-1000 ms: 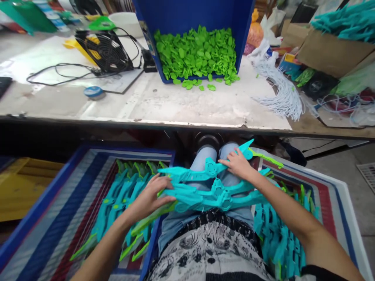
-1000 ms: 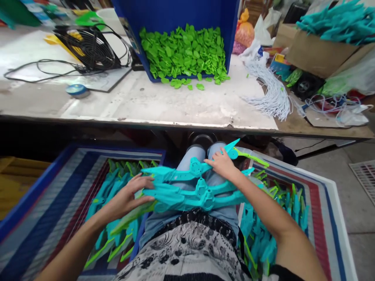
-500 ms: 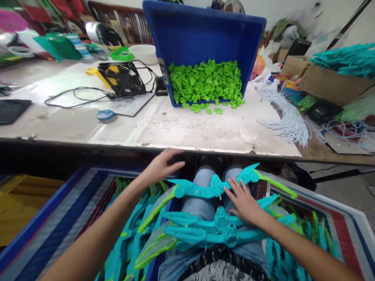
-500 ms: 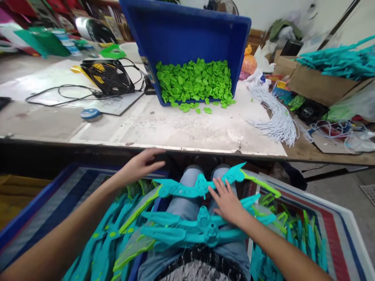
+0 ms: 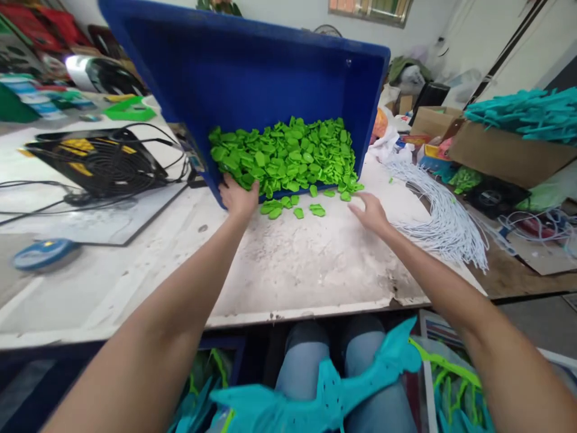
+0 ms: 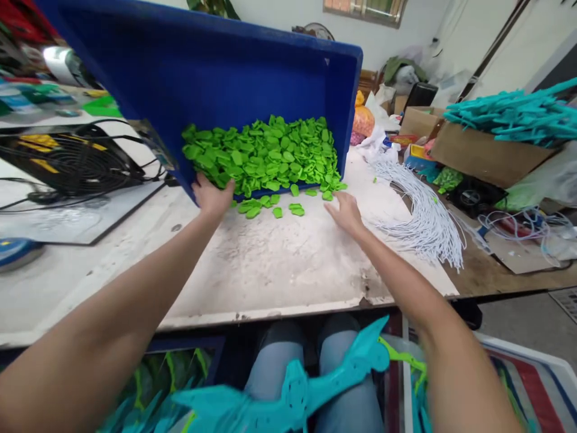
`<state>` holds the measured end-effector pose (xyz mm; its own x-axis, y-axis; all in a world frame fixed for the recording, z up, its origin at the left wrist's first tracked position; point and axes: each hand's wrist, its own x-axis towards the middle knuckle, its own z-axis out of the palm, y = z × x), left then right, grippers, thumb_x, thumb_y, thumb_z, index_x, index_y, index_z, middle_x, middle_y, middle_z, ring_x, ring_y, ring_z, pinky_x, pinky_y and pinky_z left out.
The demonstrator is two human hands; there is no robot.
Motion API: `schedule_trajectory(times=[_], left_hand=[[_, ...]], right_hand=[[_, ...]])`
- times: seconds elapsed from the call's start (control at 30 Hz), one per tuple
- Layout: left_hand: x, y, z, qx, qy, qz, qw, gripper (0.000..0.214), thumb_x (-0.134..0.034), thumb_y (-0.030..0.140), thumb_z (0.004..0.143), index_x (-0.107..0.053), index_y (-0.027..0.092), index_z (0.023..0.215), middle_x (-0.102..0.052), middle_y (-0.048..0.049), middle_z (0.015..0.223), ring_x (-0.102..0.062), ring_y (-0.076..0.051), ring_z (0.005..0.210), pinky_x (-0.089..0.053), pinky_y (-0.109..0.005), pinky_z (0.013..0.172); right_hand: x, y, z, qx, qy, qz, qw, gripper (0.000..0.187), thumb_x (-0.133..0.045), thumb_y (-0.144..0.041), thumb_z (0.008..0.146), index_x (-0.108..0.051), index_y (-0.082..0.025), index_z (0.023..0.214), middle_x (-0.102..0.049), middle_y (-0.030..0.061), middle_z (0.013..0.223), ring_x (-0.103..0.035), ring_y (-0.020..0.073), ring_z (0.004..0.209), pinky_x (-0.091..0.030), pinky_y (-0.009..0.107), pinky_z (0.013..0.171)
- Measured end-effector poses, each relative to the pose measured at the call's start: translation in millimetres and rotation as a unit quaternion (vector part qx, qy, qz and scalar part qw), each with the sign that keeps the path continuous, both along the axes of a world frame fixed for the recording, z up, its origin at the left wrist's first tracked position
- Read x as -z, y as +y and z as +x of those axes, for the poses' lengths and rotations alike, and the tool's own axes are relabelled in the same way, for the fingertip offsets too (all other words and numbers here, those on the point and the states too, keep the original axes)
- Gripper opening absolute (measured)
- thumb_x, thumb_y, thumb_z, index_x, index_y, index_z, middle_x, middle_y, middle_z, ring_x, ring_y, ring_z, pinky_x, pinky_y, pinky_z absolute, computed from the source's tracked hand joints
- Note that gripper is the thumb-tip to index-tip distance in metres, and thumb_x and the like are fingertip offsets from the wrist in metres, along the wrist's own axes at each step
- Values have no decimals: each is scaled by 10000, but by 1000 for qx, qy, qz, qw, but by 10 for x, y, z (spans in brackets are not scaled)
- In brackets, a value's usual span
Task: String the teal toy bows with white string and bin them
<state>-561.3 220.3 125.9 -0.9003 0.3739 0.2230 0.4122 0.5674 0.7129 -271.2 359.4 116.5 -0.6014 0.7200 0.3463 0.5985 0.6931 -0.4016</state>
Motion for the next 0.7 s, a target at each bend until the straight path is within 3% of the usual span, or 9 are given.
schedule_trajectory(times=[0.1, 0.2, 0.27, 0.33, 0.5, 0.6, 0.7], left_hand=[[42, 100, -43, -17, 31, -16, 999, 827, -616, 445, 830, -269, 81, 1487, -368, -288, 1423, -336, -454, 1349, -263, -606, 1106], [74, 137, -59, -23, 53, -5, 998, 786, -609, 510, 832, -337, 155, 1478, -367, -239, 1439, -307, -471, 1349, -258, -641, 1077], [100, 139, -66, 9, 51, 4, 999, 757, -548, 609, 842, -402, 179, 1448, -336, -183, 1459, -259, -490, 1355, -235, -663, 1060], [156, 147, -49, 53, 59, 13, 997, 716, -501, 647, 851, -478, 181, 1394, -326, -131, 1460, -241, -484, 1354, -236, -653, 1056], [437, 183, 140, 141, 125, 8, 982, 445, -668, 339, 782, -652, 134, 1177, -508, -159, 1307, -410, -391, 1279, -309, -536, 1090], [588, 86, 264, 243, 138, 8, 960, 316, -645, 308, 771, -697, 160, 1046, -558, -137, 1251, -468, -343, 1247, -340, -481, 1090], [639, -153, 365, 320, 108, 17, 941, 283, -594, 289, 770, -697, 166, 1003, -593, -122, 1230, -516, -296, 1217, -372, -448, 1081]], right_hand=[[176, 867, -569, 94, 112, -49, 988, 551, -490, -414, 903, -491, -81, 1342, -537, 190, 1343, -461, 282, 1282, -324, 460, 1116], [356, 1114, -888, 154, 143, -96, 973, 606, -454, -505, 921, -434, -133, 1400, -470, 173, 1386, -449, 274, 1293, -355, 446, 1092], [433, 1031, -1021, 194, 117, -99, 969, 618, -466, -545, 913, -438, -171, 1404, -458, 170, 1372, -472, 291, 1267, -379, 455, 1067], [475, 854, -1123, 180, 93, -83, 976, 604, -484, -537, 912, -446, -183, 1400, -495, 162, 1318, -503, 291, 1225, -405, 444, 1041], [505, 268, -1247, 7, 61, -61, 996, 388, -489, -423, 942, -624, -181, 1214, -607, 105, 1151, -559, 239, 1119, -434, 377, 1004], [526, -148, -1195, -71, 39, -48, 996, 308, -534, -385, 923, -709, -176, 1067, -622, 108, 1123, -569, 240, 1091, -428, 382, 1004], [537, -512, -1015, -170, 48, -59, 983, 300, -556, -372, 910, -708, -173, 1076, -633, 108, 1155, -568, 227, 1118, -417, 371, 1030]])
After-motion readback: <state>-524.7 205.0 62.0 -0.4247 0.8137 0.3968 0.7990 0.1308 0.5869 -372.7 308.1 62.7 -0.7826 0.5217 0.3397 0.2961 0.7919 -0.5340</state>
